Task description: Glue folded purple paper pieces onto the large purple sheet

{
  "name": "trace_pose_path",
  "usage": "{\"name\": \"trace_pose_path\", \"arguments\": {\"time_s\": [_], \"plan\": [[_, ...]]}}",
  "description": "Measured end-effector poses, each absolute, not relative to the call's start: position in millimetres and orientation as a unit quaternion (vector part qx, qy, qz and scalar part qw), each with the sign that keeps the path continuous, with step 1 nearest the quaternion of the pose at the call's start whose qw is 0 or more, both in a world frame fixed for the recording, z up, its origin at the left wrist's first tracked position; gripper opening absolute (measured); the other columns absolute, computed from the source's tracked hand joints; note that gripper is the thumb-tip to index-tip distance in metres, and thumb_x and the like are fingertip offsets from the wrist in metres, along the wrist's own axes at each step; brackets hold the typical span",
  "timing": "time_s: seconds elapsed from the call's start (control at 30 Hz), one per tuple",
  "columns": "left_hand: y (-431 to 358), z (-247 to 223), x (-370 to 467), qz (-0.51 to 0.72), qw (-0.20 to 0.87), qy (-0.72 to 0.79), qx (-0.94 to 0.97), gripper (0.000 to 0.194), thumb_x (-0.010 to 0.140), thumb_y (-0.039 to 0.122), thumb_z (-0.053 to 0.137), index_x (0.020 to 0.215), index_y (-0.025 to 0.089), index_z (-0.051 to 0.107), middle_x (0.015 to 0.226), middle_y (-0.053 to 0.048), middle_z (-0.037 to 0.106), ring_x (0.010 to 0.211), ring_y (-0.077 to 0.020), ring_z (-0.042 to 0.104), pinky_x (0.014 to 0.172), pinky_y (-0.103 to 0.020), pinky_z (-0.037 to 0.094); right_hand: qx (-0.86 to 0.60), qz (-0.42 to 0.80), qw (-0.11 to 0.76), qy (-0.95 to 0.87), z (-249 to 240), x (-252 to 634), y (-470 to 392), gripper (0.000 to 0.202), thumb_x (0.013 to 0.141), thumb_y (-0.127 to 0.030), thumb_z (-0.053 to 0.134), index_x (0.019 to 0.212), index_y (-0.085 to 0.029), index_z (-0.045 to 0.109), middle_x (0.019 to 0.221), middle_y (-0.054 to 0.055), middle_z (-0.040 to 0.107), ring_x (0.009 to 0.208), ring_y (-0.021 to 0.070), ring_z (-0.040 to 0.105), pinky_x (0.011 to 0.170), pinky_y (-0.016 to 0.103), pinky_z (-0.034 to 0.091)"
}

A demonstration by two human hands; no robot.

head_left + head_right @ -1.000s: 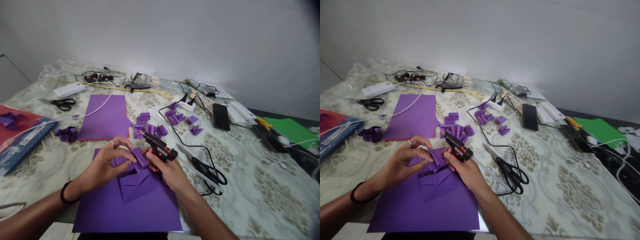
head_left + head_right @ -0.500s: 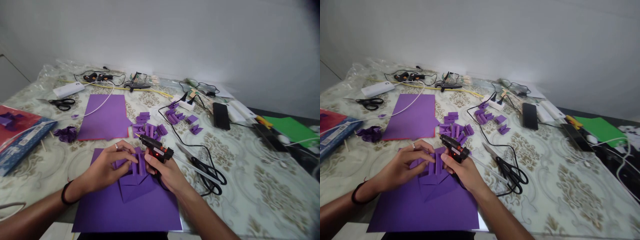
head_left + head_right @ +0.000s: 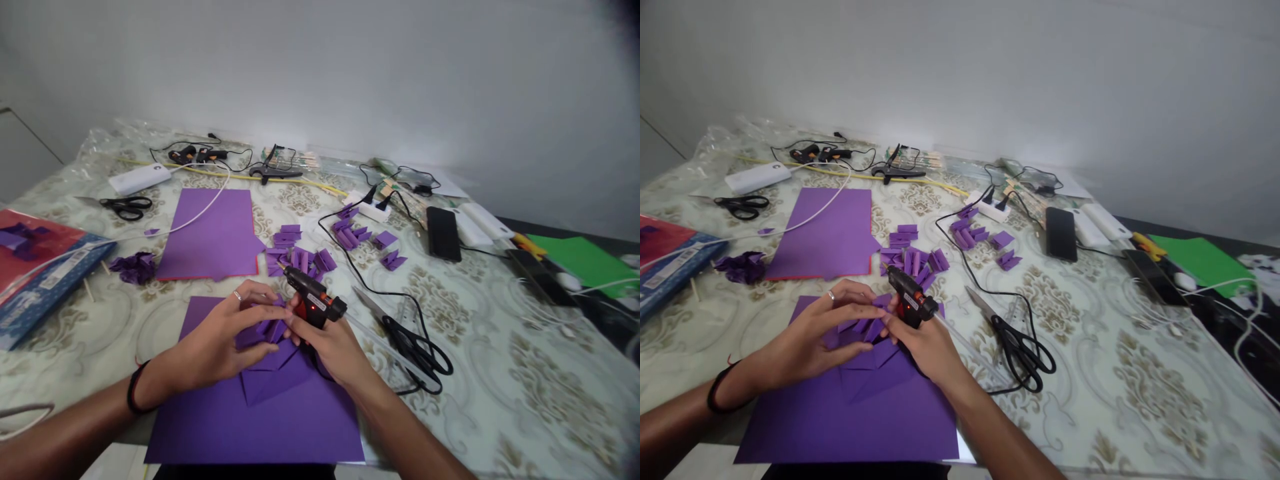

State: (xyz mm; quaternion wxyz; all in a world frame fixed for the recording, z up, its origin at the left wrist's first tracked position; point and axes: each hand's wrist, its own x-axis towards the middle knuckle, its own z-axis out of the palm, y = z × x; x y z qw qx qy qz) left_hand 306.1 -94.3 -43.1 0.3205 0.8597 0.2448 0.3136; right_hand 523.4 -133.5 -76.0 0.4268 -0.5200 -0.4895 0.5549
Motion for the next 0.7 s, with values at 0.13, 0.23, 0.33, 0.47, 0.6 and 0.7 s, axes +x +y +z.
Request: {"name": "trace_pose_path", "arguments": {"time_s": [0.13,0.23,0.33,0.47,0.6,0.7], "plan": [[-92.4,-42.5,305.3,0.332,0.319,0.249,0.852,0.023,0.096,0.02,0.073,0.119,0.024,0.074,0.119,-0.01,0.068,0.123,-0.0254,0.062,0.107,-0.04,0.055,-0.52,0.582,0.425,-0.459,-79.0,524.4,-133.7,0.034,0.09,-0.052,0.075,0.106,-0.024,0.066,0.076,-0.002,0.069,0.073,0.0202,0.068,0.077,0.036,0.052],[-91.8,-42.7,304.4,0.344,0.329,0.268,0.837,0.02,0.097,0.023,0.073,0.117,0.025,0.074,0.119,-0.009,0.069,0.121,-0.025,0.064,0.105,-0.04,0.056,-0.508,0.592,0.439,-0.446,-79.3,524.0,-134.1,0.033,0.088,-0.051,0.078,0.104,-0.025,0.066,0.08,-0.002,0.069,0.074,0.0198,0.069,0.079,0.037,0.054],[-91.8,-43.0,302.3,0.348,0.336,0.283,0.829,0.017,0.097,0.025,0.073,0.114,0.026,0.075,0.116,-0.008,0.071,0.114,-0.0243,0.068,0.1,-0.039,0.058,-0.491,0.612,0.463,-0.413,-75.6,522.8,-133.6,0.038,0.082,-0.05,0.084,0.102,-0.024,0.066,0.085,-0.002,0.068,0.07,0.0174,0.067,0.075,0.035,0.055],[-92.0,-40.6,300.1,0.363,0.318,0.275,0.832,0.014,0.098,0.025,0.072,0.112,0.024,0.076,0.111,-0.007,0.075,0.104,-0.023,0.073,0.092,-0.034,0.062,-0.474,0.626,0.494,-0.373,-68.8,520.8,-132.4,0.044,0.074,-0.049,0.09,0.1,-0.023,0.065,0.091,-0.001,0.066,0.066,0.015,0.064,0.069,0.033,0.057],[-91.5,-36.1,300.3,0.369,0.28,0.27,0.844,0.015,0.102,0.016,0.063,0.108,0.023,0.075,0.105,-0.006,0.077,0.102,-0.0202,0.074,0.09,-0.031,0.062,-0.458,0.633,0.509,-0.362,-65.9,519.8,-132.1,0.042,0.074,-0.044,0.09,0.098,-0.022,0.064,0.089,-0.001,0.065,0.066,0.0141,0.064,0.069,0.032,0.057],[-90.8,-35.1,300.6,0.367,0.255,0.264,0.855,0.024,0.103,0.009,0.057,0.116,0.023,0.072,0.112,-0.007,0.075,0.108,-0.0192,0.073,0.093,-0.03,0.061,-0.451,0.634,0.513,-0.361,-68.2,520.2,-132.8,0.039,0.076,-0.042,0.089,0.099,-0.022,0.063,0.087,-0.002,0.064,0.068,0.0142,0.064,0.07,0.031,0.057]]}}
